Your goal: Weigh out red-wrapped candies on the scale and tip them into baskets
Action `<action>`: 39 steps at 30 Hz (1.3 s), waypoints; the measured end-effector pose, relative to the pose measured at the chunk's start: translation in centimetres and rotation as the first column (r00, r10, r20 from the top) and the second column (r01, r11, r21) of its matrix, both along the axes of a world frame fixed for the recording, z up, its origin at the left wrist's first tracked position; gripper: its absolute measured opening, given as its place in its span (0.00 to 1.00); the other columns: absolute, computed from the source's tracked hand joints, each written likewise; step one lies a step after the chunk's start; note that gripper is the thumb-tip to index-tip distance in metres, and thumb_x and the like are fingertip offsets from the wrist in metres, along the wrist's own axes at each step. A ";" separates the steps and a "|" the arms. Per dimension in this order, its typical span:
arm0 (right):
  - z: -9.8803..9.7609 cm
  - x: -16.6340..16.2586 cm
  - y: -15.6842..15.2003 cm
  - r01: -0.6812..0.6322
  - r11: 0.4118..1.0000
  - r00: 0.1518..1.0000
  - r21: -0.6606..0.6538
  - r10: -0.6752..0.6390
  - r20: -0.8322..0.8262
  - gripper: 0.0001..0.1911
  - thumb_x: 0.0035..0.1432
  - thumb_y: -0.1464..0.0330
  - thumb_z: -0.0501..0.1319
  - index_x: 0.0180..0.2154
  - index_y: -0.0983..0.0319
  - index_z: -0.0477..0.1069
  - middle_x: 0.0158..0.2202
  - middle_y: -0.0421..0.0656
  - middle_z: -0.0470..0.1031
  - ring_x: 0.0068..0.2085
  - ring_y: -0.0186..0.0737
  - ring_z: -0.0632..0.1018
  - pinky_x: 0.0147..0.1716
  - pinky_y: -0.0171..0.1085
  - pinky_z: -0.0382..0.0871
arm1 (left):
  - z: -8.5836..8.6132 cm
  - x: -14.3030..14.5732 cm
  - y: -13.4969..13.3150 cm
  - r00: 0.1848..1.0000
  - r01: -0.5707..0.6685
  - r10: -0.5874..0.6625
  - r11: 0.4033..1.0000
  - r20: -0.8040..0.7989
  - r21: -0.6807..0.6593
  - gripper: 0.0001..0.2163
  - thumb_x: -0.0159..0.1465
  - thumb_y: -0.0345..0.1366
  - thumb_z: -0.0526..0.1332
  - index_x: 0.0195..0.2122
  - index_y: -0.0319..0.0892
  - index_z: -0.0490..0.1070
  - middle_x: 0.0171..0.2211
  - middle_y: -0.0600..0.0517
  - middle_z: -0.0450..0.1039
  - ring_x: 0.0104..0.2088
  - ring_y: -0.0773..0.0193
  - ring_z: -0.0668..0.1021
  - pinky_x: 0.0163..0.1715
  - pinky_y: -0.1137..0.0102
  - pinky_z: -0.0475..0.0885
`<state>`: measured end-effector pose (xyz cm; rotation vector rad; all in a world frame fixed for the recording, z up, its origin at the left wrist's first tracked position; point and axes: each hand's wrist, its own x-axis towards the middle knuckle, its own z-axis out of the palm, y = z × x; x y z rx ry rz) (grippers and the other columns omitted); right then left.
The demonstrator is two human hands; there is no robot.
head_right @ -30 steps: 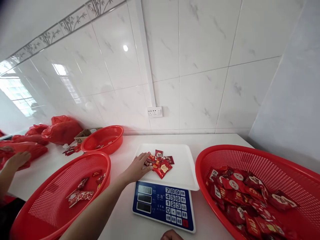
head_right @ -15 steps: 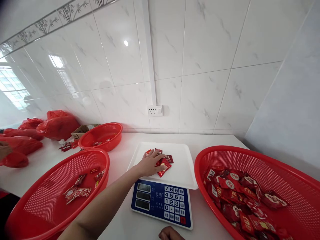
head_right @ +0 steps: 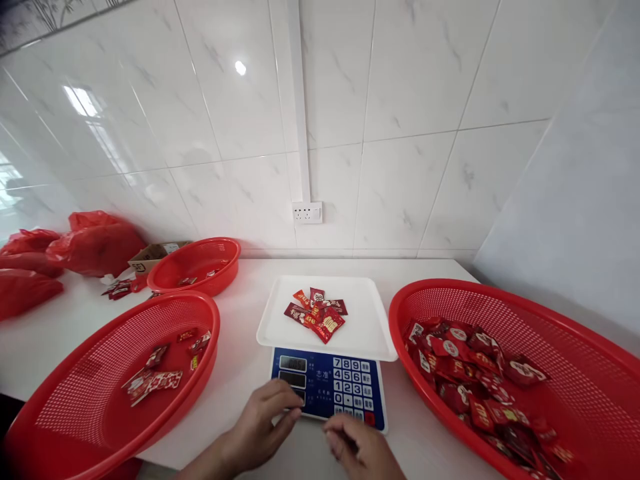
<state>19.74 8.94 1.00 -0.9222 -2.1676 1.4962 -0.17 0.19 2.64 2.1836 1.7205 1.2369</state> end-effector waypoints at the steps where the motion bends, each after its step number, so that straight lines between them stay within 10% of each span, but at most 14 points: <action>1: 1.1 -0.3 0.8 0.029 0.997 1.000 0.065 -0.028 -0.012 0.17 0.58 0.54 0.54 0.35 0.58 0.73 0.29 0.41 0.76 0.32 0.39 0.75 0.33 0.34 0.69 | -1.1 0.2 -0.6 1.000 0.017 -0.016 1.000 -0.024 0.008 0.06 0.64 0.31 0.55 0.37 0.43 0.71 0.29 0.49 0.76 0.30 0.64 0.76 0.29 0.72 0.71; 6: 5.3 -2.9 6.1 0.240 0.873 0.970 0.425 -0.228 -0.080 0.18 0.60 0.56 0.51 0.45 0.58 0.71 0.46 0.48 0.75 0.43 0.45 0.76 0.43 0.42 0.71 | -5.6 1.3 -1.5 0.994 0.099 -0.093 0.989 -0.065 0.109 0.05 0.61 0.31 0.55 0.33 0.43 0.70 0.22 0.50 0.74 0.22 0.64 0.74 0.22 0.71 0.67; 10: 6.0 -5.6 9.0 0.123 0.793 0.969 0.597 -0.226 0.101 0.22 0.59 0.58 0.53 0.52 0.59 0.68 0.56 0.50 0.68 0.57 0.50 0.67 0.55 0.49 0.63 | -6.9 1.6 -1.6 0.993 0.117 -0.117 0.989 -0.014 0.085 0.06 0.60 0.33 0.55 0.34 0.44 0.71 0.23 0.50 0.76 0.22 0.64 0.75 0.22 0.71 0.68; 17: 5.7 -8.0 9.6 -0.055 0.778 0.919 0.626 -0.205 0.336 0.29 0.56 0.62 0.57 0.60 0.60 0.62 0.63 0.50 0.60 0.63 0.53 0.61 0.58 0.50 0.57 | -6.2 1.3 -1.8 0.989 0.088 -0.085 0.996 0.120 -0.024 0.07 0.60 0.33 0.56 0.34 0.44 0.74 0.25 0.49 0.77 0.25 0.63 0.77 0.25 0.72 0.71; 29: 6.5 -7.4 11.3 0.004 0.824 0.960 0.567 -0.161 0.227 0.29 0.53 0.73 0.53 0.58 0.58 0.61 0.65 0.45 0.56 0.64 0.45 0.60 0.59 0.45 0.59 | -6.2 1.4 -1.7 0.986 0.071 -0.057 0.993 0.156 -0.089 0.07 0.59 0.34 0.57 0.33 0.44 0.75 0.25 0.49 0.77 0.26 0.63 0.78 0.26 0.72 0.72; 39: 6.2 -9.1 10.7 -0.129 0.732 0.962 0.669 -0.072 0.265 0.22 0.57 0.58 0.58 0.51 0.60 0.71 0.61 0.47 0.64 0.66 0.54 0.54 0.62 0.55 0.49 | -7.7 1.3 -0.9 0.981 0.077 -0.076 0.997 0.181 -0.001 0.06 0.58 0.34 0.57 0.32 0.43 0.75 0.23 0.49 0.77 0.23 0.63 0.78 0.23 0.74 0.70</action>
